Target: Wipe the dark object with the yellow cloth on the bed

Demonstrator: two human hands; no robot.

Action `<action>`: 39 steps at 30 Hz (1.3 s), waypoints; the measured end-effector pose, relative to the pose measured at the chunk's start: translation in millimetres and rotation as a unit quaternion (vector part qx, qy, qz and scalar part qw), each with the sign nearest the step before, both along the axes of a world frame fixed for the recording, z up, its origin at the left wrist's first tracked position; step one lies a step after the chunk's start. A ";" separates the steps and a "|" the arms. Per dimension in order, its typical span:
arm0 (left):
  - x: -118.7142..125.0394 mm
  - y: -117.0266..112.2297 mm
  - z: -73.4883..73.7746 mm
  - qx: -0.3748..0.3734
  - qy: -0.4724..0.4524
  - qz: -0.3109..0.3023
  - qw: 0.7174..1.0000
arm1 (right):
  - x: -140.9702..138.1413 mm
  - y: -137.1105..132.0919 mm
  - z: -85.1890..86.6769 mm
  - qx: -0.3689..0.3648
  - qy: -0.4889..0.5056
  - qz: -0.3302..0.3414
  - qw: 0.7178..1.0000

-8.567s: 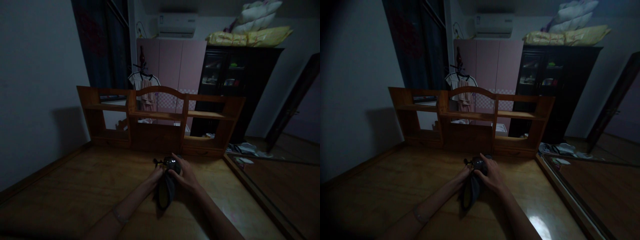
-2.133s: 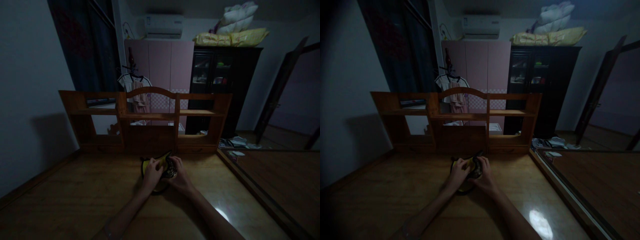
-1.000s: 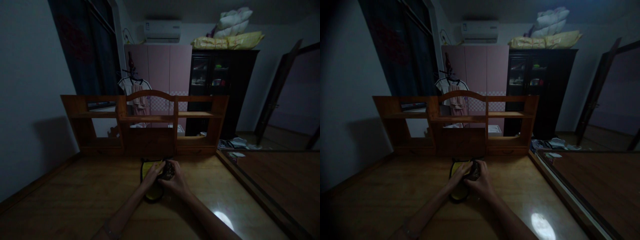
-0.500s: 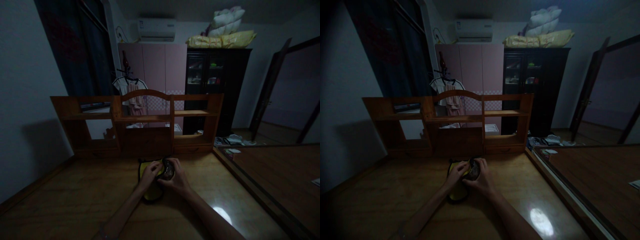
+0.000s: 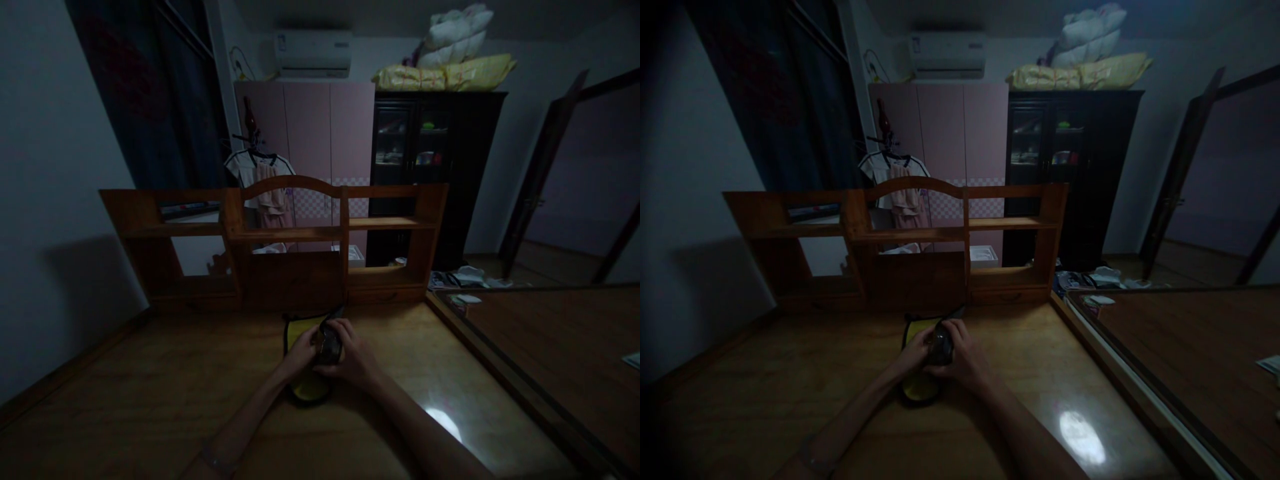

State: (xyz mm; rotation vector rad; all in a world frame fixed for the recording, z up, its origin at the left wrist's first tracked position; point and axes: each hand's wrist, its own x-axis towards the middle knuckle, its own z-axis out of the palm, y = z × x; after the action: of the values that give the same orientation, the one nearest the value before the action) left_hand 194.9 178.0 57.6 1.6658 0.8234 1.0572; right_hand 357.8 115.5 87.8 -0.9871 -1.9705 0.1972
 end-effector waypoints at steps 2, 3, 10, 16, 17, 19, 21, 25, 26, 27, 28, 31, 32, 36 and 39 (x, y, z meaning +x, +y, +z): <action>-1.0 3.5 -5.3 -0.034 -0.020 -0.034 0.999 | -0.3 0.1 -1.4 0.000 -0.020 -0.001 1.000; -1.6 5.0 -7.4 -0.058 -0.033 -0.054 0.996 | -0.5 -0.4 -1.8 0.000 -0.030 -0.003 1.000; -4.8 3.3 -10.2 -0.142 -0.088 -0.067 0.984 | -0.7 -5.8 -2.4 0.030 -0.131 0.020 0.991; -1.6 -0.9 -9.6 -0.144 -0.106 -0.078 0.981 | 2.2 -4.1 -0.8 0.019 -0.118 -0.007 0.993; -1.1 -0.1 -10.9 -0.141 -0.108 -0.078 0.981 | 2.7 -3.8 -0.3 0.017 -0.115 -0.007 0.993; -0.5 1.8 -13.7 -0.132 -0.114 -0.077 0.982 | 3.1 -3.7 0.6 0.016 -0.112 -0.005 0.994; -0.5 3.4 -15.7 -0.130 -0.116 -0.083 0.981 | 3.0 -3.9 0.9 0.016 -0.112 -0.005 0.994; -1.1 3.8 -15.8 -0.132 -0.108 -0.068 0.983 | 2.4 -4.1 0.1 0.018 -0.108 -0.003 0.994; -1.1 3.6 -15.3 -0.130 -0.108 -0.062 0.984 | 2.4 -4.1 -0.2 0.019 -0.108 -0.002 0.994; -1.0 3.4 -15.0 -0.126 -0.108 -0.057 0.985 | 2.3 -4.0 -0.3 0.021 -0.108 -0.003 0.994; -0.8 3.2 -14.8 -0.120 -0.108 -0.053 0.985 | 2.3 -4.0 -0.3 0.021 -0.109 -0.005 0.994; 0.2 3.2 -15.4 -0.110 -0.106 -0.058 0.987 | 2.1 -4.4 0.5 0.017 -0.116 -0.010 0.993; 0.6 3.4 -16.0 -0.114 -0.105 -0.063 0.986 | 1.9 -4.7 1.0 0.016 -0.118 -0.011 0.993; 1.8 2.6 -16.7 -0.126 -0.114 -0.054 0.984 | 1.7 -5.8 3.4 0.013 -0.120 -0.008 0.993; 2.3 -0.1 -14.0 -0.124 -0.116 -0.049 0.984 | 1.6 -6.0 4.2 0.010 -0.114 -0.002 0.993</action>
State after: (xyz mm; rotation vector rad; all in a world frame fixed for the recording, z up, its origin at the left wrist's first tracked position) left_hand 197.2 177.9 43.6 1.3332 0.6832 1.0134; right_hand 359.4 109.5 92.1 -1.0371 -2.1719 0.0646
